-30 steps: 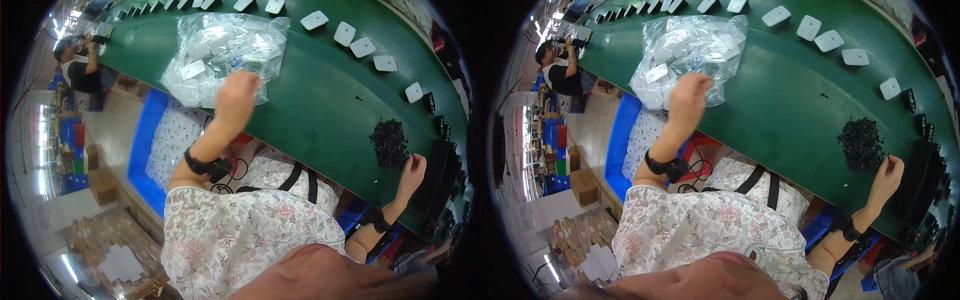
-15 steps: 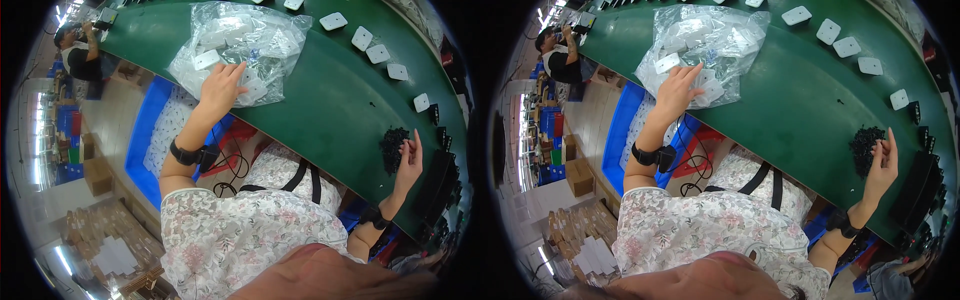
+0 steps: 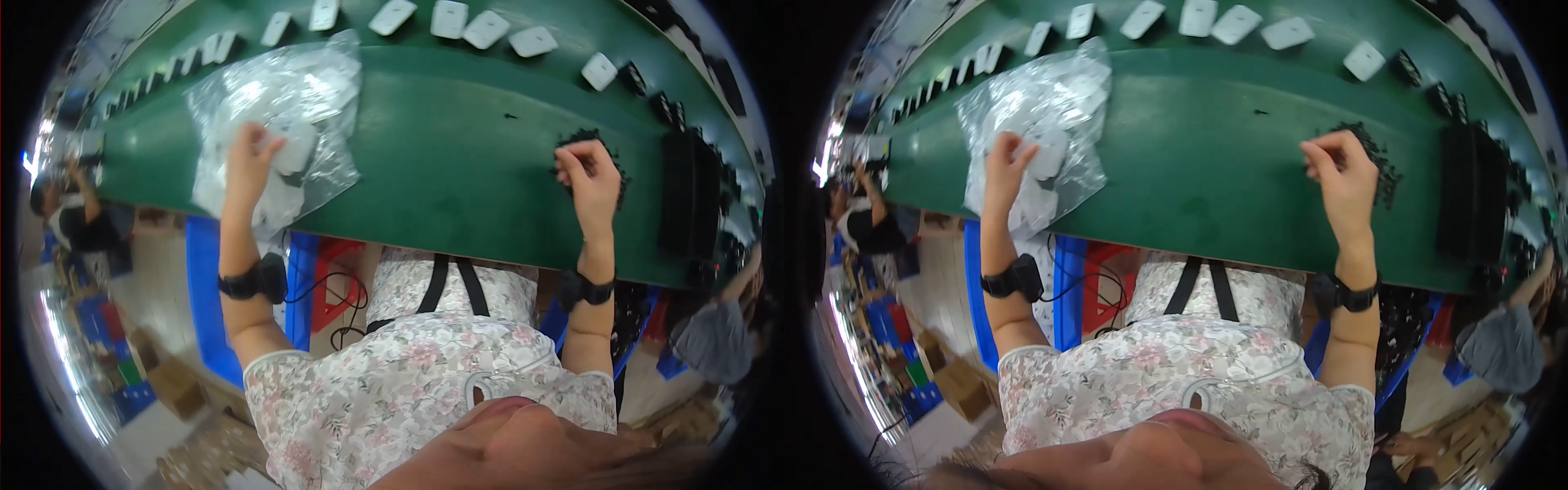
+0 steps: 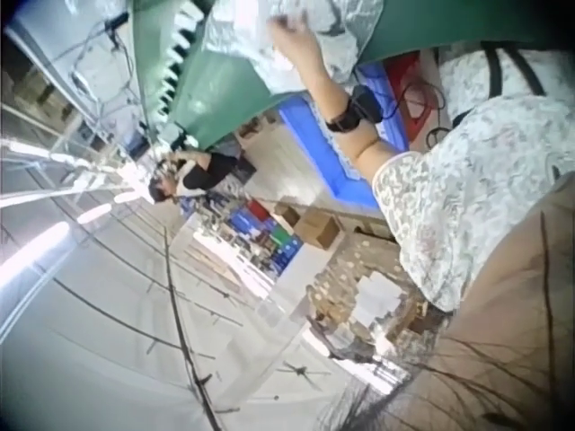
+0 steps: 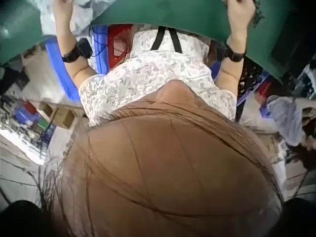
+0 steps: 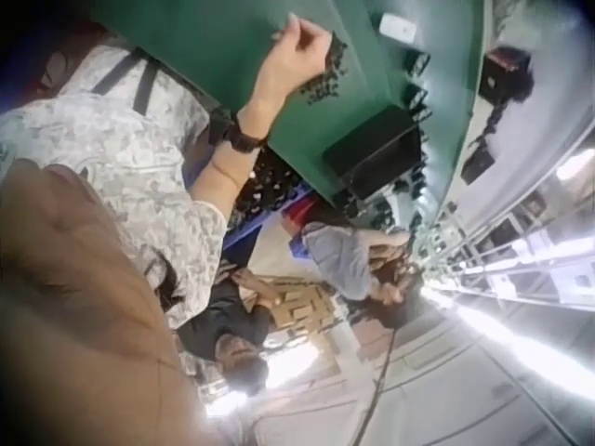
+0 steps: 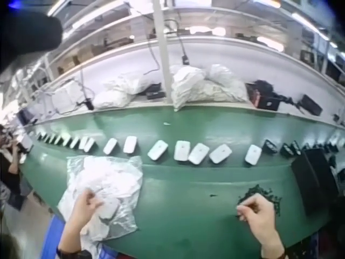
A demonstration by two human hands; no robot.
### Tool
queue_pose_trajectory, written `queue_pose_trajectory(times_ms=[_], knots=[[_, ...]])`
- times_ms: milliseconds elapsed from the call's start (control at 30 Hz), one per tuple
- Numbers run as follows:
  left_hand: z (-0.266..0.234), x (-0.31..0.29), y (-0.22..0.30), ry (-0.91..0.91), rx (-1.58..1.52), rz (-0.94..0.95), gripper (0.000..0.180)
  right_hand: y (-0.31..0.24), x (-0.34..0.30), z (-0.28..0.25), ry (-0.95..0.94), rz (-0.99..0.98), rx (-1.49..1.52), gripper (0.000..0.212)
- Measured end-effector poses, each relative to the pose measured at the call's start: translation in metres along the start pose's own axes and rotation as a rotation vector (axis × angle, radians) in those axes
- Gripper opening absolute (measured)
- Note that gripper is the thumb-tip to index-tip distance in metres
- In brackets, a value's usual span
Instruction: The person picks up a white plastic base and a black screw, inserts the screw into the base, and then presses a black plastic cover over it. Finally, the person sets the assembled unit onto the green conveyor belt and reaches for another base.
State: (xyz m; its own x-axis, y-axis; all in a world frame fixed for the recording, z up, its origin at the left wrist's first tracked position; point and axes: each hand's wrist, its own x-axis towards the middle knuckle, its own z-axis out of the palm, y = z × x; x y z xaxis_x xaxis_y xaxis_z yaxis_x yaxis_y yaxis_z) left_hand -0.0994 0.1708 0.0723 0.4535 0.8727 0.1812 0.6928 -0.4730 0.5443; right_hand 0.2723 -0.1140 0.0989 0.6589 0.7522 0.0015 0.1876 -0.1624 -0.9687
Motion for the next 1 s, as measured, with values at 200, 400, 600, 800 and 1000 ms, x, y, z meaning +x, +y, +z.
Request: queue_pose_trajectory(times_ms=[200,400,600,800,1000], knots=[[0.005,0.018,0.085,0.366,0.153,0.137,0.014,-0.014,0.01,0.004,-0.074,-0.041,0.287,0.008],[0.058,-0.013,0.212,0.263,-0.173,0.671,0.035,-0.042,0.008,0.018,-0.183,0.006,0.284,0.012],[0.099,-0.026,0.25,0.124,-0.472,0.711,0.036,-0.046,0.005,0.031,-0.225,0.093,0.406,0.015],[0.109,-0.022,0.239,0.058,-0.441,0.723,0.034,-0.04,0.005,0.031,-0.304,0.266,0.564,0.015],[0.104,-0.027,0.24,-0.171,-0.732,0.423,0.018,-0.039,-0.005,0.036,-0.121,-0.216,0.091,0.009]])
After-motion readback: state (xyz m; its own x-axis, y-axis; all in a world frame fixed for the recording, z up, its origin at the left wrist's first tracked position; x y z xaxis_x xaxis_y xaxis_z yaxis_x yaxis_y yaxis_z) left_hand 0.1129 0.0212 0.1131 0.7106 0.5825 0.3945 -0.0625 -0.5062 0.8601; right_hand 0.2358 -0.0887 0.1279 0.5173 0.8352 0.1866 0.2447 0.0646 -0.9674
